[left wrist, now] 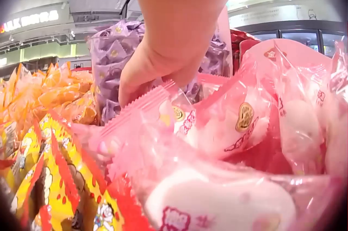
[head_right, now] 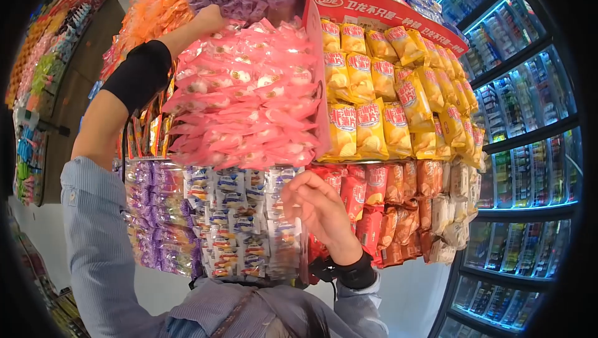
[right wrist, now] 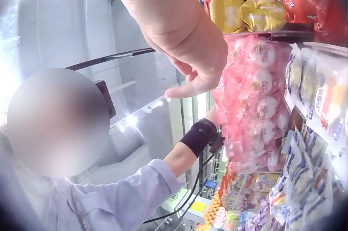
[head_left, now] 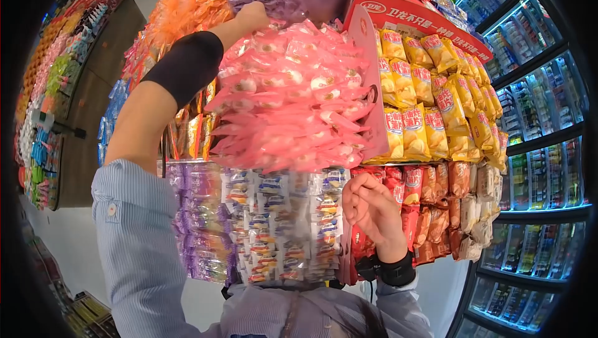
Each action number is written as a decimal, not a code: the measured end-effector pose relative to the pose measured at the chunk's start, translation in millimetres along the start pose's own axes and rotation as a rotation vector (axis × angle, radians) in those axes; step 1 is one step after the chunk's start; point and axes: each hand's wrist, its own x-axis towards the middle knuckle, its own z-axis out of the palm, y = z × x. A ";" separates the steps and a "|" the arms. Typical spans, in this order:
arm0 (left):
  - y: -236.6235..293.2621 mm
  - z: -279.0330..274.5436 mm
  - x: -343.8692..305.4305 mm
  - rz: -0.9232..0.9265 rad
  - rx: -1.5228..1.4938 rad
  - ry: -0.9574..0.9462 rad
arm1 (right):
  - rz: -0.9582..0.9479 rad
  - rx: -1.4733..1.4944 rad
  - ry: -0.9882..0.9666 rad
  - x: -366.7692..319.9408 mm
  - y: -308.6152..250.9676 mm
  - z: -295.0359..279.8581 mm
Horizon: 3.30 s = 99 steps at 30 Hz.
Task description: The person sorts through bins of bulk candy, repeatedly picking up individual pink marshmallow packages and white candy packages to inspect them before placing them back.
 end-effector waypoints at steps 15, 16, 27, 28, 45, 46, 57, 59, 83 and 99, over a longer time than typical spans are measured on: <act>2.0 -18.0 -20.1 0.257 -0.272 0.315 | -0.005 -0.036 0.000 1.5 7.1 5.3; 5.7 -27.8 -26.7 0.288 -0.319 0.382 | -0.009 -0.035 -0.009 0.6 7.1 6.8; 75.0 -87.0 -245.6 0.235 -1.299 -0.051 | -0.217 -0.309 0.001 -4.6 7.2 36.5; 76.4 -81.3 -264.6 0.241 -1.331 -0.056 | -0.257 -0.357 0.005 -5.3 5.6 41.6; 79.4 -22.2 -378.9 0.962 -0.228 0.619 | -0.304 -0.612 0.047 -14.0 36.5 56.4; 78.6 -24.6 -378.3 0.857 -0.348 0.575 | -0.306 -0.621 0.034 -13.9 34.6 54.3; 66.9 13.1 -385.7 0.116 -1.344 -0.342 | -0.332 -0.974 0.010 -1.5 40.5 63.5; 68.4 14.7 -386.8 0.056 -1.349 -0.403 | -0.326 -1.026 0.031 -0.6 39.6 65.7; 72.5 32.6 -397.8 -0.062 -1.675 -0.311 | -0.414 -1.096 0.119 8.0 37.2 67.5; 12.1 38.2 -427.1 -0.116 -1.614 0.023 | -0.669 -1.437 -0.063 171.1 -87.6 159.3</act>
